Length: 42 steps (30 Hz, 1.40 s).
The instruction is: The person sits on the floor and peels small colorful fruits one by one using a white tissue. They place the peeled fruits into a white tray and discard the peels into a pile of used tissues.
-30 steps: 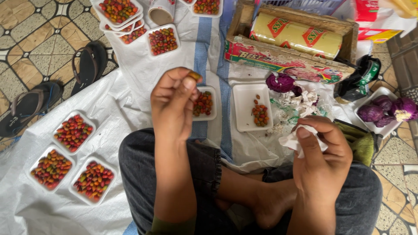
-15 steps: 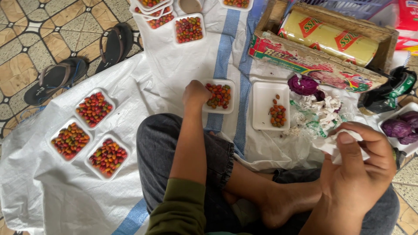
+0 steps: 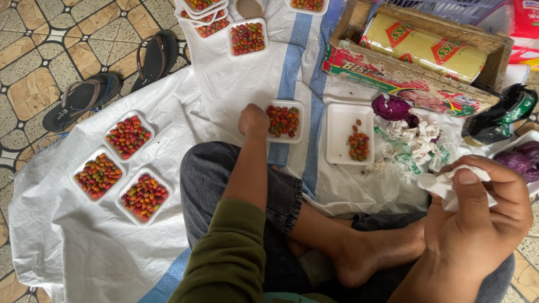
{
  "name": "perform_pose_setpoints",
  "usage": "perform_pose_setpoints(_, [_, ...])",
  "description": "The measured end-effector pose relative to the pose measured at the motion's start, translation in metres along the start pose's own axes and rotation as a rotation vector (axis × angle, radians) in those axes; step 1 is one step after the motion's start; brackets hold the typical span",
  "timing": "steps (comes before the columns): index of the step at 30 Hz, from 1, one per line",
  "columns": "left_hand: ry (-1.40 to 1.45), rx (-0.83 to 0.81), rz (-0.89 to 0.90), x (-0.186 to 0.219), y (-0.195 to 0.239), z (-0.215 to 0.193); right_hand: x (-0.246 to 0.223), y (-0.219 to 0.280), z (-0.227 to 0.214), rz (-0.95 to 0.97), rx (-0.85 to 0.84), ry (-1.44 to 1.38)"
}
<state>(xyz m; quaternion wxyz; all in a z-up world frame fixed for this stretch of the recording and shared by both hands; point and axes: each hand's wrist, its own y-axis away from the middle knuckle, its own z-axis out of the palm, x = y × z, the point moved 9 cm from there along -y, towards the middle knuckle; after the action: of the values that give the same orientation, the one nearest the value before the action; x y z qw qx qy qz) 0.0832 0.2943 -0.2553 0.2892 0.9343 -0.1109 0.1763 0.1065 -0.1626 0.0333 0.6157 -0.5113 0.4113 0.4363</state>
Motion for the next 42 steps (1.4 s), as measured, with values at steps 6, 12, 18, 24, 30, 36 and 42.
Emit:
perform_pose_setpoints(6, [-0.099, -0.024, 0.008, 0.0, -0.006, 0.013, -0.006, -0.002, -0.01, 0.015, 0.044, 0.025])
perform_pose_setpoints(12, [-0.38, 0.085, 0.327, 0.048, 0.03, 0.033, -0.006, -0.006, -0.017, 0.001, 0.066, -0.055])
perform_pose_setpoints(18, [-0.082, 0.297, 1.167, 0.125, 0.13, 0.077, -0.007, -0.008, -0.02, 0.015, 0.079, -0.06])
perform_pose_setpoints(24, [-0.346, 0.028, 1.359, 0.173, 0.157, 0.159, -0.008, -0.011, -0.035, 0.04, 0.11, -0.069])
perform_pose_setpoints(30, [-0.835, -0.239, 1.213, 0.182, 0.156, 0.191, -0.012, -0.017, -0.051, 0.018, 0.164, -0.052])
perform_pose_setpoints(36, [-0.753, -0.031, 1.326, 0.192, 0.145, 0.203, -0.014, -0.018, -0.047, 0.011, 0.13, -0.104])
perform_pose_setpoints(42, [-0.701, -0.006, 1.373, 0.187, 0.132, 0.216, -0.016, -0.016, -0.052, 0.004, 0.141, -0.088])
